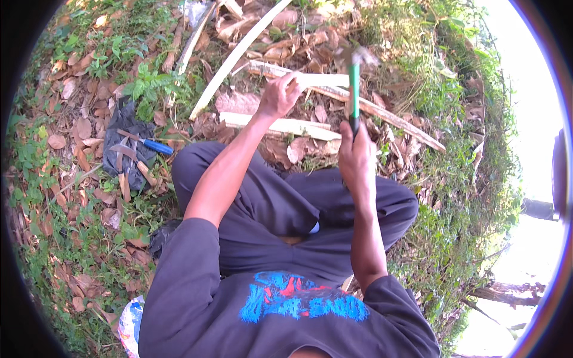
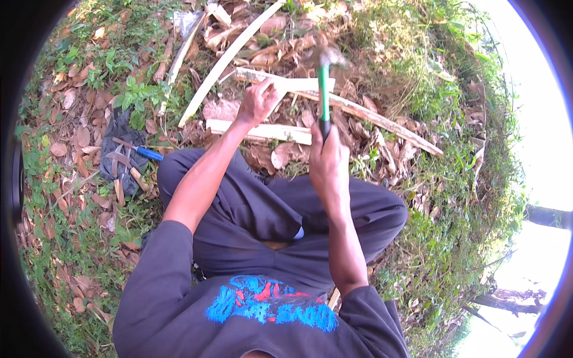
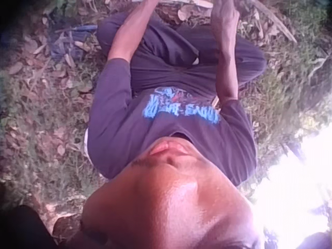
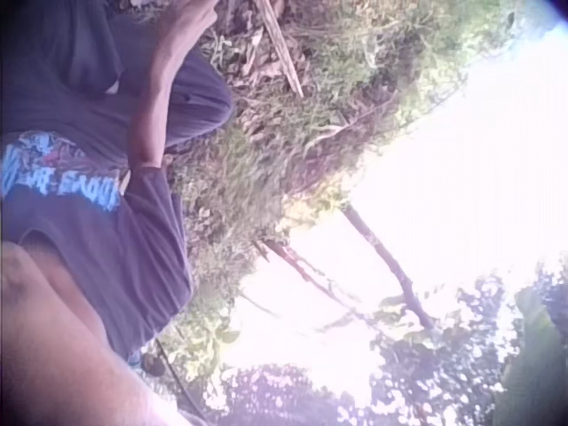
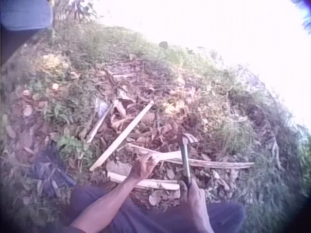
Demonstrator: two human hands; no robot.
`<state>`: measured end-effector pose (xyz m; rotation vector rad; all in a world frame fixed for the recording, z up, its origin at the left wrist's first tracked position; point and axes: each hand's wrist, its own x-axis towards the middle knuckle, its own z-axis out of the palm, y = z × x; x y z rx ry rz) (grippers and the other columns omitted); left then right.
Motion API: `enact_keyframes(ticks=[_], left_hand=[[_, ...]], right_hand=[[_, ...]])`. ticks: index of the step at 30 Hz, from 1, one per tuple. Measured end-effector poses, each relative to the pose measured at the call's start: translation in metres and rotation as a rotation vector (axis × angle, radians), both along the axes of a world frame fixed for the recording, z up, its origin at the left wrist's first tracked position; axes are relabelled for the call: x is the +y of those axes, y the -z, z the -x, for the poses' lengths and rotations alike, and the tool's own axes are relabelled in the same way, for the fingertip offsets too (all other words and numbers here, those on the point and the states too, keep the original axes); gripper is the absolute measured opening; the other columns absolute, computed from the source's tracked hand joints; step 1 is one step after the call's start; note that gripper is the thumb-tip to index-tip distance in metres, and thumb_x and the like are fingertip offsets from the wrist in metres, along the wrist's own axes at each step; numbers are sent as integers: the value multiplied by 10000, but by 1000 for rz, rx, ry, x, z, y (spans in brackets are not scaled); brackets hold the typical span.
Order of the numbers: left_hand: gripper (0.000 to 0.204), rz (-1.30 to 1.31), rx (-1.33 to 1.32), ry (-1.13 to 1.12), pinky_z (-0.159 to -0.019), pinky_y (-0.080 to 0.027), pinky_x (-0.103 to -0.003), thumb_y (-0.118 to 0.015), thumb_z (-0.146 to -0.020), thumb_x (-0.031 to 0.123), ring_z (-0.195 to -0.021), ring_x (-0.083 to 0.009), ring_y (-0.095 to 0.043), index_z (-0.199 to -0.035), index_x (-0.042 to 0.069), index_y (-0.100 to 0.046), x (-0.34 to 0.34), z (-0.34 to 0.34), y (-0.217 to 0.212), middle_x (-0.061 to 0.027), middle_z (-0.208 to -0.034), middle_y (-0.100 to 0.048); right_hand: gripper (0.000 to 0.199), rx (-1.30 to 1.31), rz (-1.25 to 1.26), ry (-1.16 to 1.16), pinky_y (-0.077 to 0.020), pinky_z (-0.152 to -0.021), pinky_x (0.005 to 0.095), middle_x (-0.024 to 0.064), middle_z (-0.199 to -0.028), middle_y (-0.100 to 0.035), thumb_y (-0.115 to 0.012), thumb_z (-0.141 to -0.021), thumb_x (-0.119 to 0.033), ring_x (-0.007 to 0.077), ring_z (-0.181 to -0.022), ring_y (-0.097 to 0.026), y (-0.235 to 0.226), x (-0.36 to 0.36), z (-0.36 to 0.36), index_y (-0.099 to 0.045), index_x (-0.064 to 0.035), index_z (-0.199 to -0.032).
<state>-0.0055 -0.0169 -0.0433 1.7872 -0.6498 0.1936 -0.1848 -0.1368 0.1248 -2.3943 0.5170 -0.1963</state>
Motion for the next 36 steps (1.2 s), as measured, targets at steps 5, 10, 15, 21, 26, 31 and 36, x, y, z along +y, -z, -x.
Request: enact_keyframes(ticks=[5, 10, 15, 21, 26, 31, 36], left_hand=[[390, 85, -15, -1, -720, -577, -430, -574, -952, 319, -810, -362, -717, -1097, -39, -632, -5, -5, 9, -228, -862, -705], [408, 43, 120, -21, -774, -581, -434, -557, -958, 352, -853, -367, -718, -1148, 0, -639, -3, 0, 18, -223, -916, -716], [390, 75, -55, -39, -761, -590, -441, -562, -956, 346, -843, -351, -718, -1134, 6, -634, -8, -6, 18, -215, -919, -713], [333, 56, 62, 7, -771, -591, -447, -583, -950, 284, -891, -370, -721, -1133, 11, -636, -6, 1, 6, -214, -967, -720], [341, 41, 14, -22, -781, -573, -476, -590, -943, 276, -903, -386, -716, -1145, 2, -614, -4, -5, 14, -227, -975, -714], [343, 35, -65, -46, -736, -574, -463, -581, -959, 308, -825, -361, -714, -1116, 6, -620, -7, -4, 20, -214, -893, -704], [336, 36, 102, -11, -750, -577, -459, -591, -948, 300, -818, -390, -705, -1089, -4, -625, -4, 3, 16, -227, -885, -697]], right_hand=[[343, -142, 252, -184, -389, -473, 487, 207, -618, -579, -505, -1054, -347, 401, -510, -578, 68, -14, 7, -532, -21, -950], [307, 12, -5, 18, -400, -499, 521, 231, -599, -552, -522, -1048, -297, 448, -532, -557, 0, -1, 0, -493, -10, -943], [297, 38, 71, -207, -426, -561, 540, 280, -706, -575, -540, -1036, -266, 478, -668, -586, 43, -9, -4, -486, 11, -943], [319, 76, -133, -30, -421, -539, 522, 247, -640, -560, -507, -1053, -302, 472, -604, -568, -3, 3, -6, -477, -1, -953], [294, 6, 73, -124, -439, -634, 549, 314, -761, -579, -521, -1043, -271, 492, -709, -570, 18, -8, -3, -487, 12, -972], [387, -87, 174, -186, -431, -574, 481, 190, -655, -559, -490, -1055, -382, 365, -575, -532, 55, -13, 10, -551, -10, -964], [350, -23, -52, 23, -388, -467, 410, 143, -582, -525, -496, -1063, -330, 251, -457, -484, -7, -2, -1, -556, -6, -942]])
